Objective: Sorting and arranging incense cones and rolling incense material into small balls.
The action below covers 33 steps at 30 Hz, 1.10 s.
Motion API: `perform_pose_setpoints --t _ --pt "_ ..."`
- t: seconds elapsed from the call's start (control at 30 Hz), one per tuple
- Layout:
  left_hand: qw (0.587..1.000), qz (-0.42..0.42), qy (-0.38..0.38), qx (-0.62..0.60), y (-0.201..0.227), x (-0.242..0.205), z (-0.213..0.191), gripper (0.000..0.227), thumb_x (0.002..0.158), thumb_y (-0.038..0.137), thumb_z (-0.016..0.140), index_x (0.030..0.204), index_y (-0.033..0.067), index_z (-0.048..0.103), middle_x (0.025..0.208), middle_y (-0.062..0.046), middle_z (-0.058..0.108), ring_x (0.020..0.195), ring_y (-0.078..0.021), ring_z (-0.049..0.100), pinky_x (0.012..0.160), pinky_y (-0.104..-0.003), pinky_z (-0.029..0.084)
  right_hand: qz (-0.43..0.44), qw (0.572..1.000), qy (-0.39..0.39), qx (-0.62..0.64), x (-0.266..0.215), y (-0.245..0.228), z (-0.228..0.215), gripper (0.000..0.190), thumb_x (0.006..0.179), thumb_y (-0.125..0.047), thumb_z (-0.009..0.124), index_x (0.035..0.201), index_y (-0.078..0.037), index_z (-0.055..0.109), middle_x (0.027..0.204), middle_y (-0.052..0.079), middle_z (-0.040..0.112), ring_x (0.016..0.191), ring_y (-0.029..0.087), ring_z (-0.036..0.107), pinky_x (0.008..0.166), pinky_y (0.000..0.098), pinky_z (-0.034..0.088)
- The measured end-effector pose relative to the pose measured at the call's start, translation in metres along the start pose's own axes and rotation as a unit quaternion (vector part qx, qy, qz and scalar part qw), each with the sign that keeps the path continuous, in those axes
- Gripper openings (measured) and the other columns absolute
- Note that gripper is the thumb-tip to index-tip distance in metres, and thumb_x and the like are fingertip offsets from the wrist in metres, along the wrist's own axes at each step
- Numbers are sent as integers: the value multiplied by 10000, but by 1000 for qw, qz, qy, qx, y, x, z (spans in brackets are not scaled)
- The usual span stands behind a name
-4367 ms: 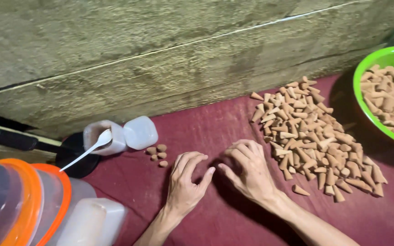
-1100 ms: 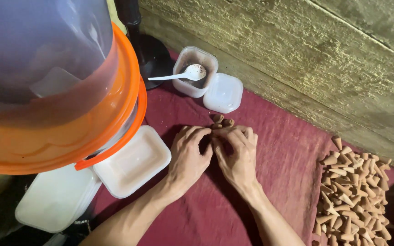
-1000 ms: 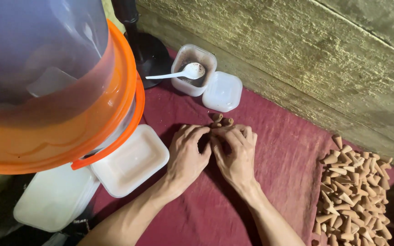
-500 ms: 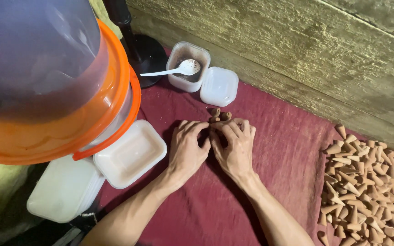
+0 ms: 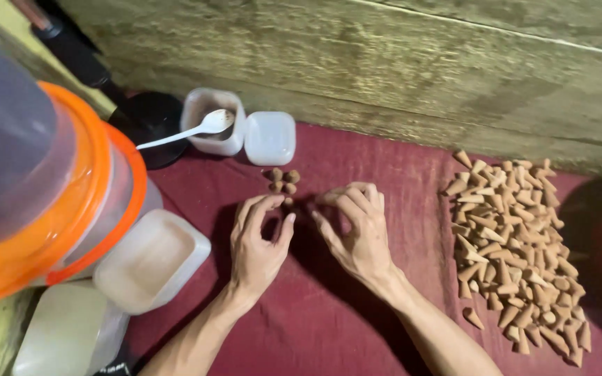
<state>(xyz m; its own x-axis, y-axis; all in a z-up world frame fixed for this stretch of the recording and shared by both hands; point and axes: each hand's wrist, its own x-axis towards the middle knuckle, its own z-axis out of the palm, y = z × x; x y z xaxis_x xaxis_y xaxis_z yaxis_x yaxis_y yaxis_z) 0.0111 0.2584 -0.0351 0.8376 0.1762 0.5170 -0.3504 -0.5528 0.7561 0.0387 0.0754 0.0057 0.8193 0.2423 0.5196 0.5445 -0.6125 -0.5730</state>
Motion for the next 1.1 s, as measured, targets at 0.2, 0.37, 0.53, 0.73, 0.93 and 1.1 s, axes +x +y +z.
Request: perform_pose_setpoints --t 0.2,0.37,0.53,0.73,0.93,1.1 --pt "987 62 -139 -55 57 -20 8 229 877 94 773 1092 79 694 1043 -53 703 834 -152 695 882 -294 573 13 999 6 -40 -57 25 -72 155 960 -214 697 1031 -77 703 998 28 721 952 243 564 914 382 437" --pt "960 89 -245 -103 97 -26 35 236 869 103 768 1093 81 694 1023 -48 699 834 -147 703 860 -289 567 51 991 80 -99 -118 43 -117 126 935 -167 713 1010 -67 705 989 41 711 931 251 594 907 383 434" --pt "931 104 -324 -131 130 -32 88 246 854 120 771 1088 104 698 1003 -26 697 838 -158 702 842 -314 555 106 967 152 -173 -178 66 -150 216 881 -207 773 1011 -41 726 961 81 733 981 268 615 933 417 475" --pt "900 134 -394 -130 158 -46 156 322 901 160 704 1203 74 633 1023 -54 705 948 -218 662 890 -378 538 177 940 226 -184 -200 66 -173 141 886 -119 789 968 -26 722 960 92 722 963 261 639 984 407 466" --pt "887 239 -386 -87 169 -68 200 328 917 219 695 1219 97 659 1209 -76 654 1216 -290 563 948 -444 457 208 909 250 -259 -218 83 -165 181 900 -177 793 1028 -71 723 1081 85 656 1061 291 556 988 424 435" --pt "895 280 -343 -50 166 -79 217 281 933 229 696 1166 75 661 1222 -108 641 1147 -321 556 954 -467 448 229 888 268 -296 -224 89 -159 169 915 -210 771 1031 -96 725 1069 89 593 1057 304 527 1017 473 399"
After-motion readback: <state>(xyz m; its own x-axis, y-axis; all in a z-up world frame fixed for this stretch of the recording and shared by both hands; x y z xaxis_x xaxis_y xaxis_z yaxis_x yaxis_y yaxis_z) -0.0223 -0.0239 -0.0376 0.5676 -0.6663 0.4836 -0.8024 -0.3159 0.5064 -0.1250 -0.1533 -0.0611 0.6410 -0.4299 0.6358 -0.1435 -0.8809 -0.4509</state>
